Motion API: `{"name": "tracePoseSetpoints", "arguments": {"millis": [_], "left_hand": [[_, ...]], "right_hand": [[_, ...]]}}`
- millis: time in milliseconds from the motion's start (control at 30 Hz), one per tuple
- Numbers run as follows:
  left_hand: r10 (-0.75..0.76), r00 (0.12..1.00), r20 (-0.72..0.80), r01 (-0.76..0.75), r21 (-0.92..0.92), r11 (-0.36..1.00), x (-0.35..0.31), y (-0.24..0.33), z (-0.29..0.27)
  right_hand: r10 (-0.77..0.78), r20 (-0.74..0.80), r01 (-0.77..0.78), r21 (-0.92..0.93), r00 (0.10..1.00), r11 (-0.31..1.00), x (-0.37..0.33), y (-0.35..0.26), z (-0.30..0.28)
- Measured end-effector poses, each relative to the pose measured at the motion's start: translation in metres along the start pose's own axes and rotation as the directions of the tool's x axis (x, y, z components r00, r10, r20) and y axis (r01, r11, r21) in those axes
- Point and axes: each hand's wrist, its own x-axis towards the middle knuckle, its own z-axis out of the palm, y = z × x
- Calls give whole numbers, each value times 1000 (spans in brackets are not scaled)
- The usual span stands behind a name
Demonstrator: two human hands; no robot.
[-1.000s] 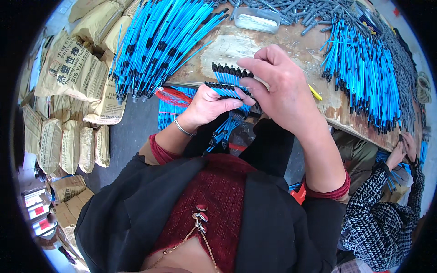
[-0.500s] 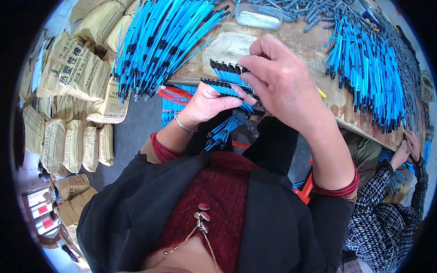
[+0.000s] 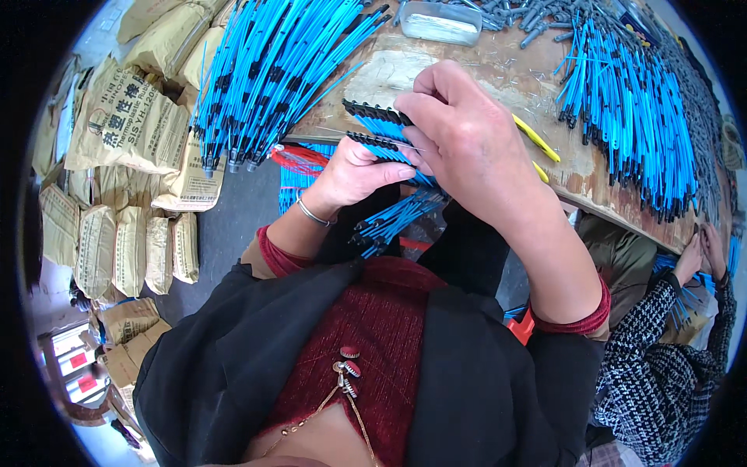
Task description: The person assembles bundles of blue plastic strips into a grey plastic hub using pliers to secure the components.
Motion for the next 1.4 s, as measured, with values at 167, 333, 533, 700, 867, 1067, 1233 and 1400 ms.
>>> {"name": "tracePoseSetpoints", "arguments": {"millis": [167,333,533,700,867,1067,1233,1400], "left_hand": [[-31,999,24,31,-2,1000,-3,-2,-3],[-18,1000,-18,20,70,997,-3,-4,3],[-70,997,-18,70,48,996,-3,-3,9],[17,997,-70,-12,72,997,-4,-13,12],[-49,988,-147,56,40,998,-1,-8,18],[-36,993,-111,36,-3,999,-3,-13,16],[-30,997,-77,22,-109,994,-2,-4,19],[-39,996,-79,29,-127,991,-5,-7,18]], "right_hand": [[-55,-25,57,56,998,997,0,1,-5],[-12,1,12,94,1000,996,-1,2,-6],[70,35,-74,142,997,987,-8,7,1],[-48,-24,51,128,999,990,-5,8,8],[-5,-93,10,58,996,998,-8,4,12],[34,-69,-19,211,997,977,-11,6,15],[129,-14,-116,337,992,934,-11,10,11],[65,-6,-60,305,998,950,-10,9,11]]}}
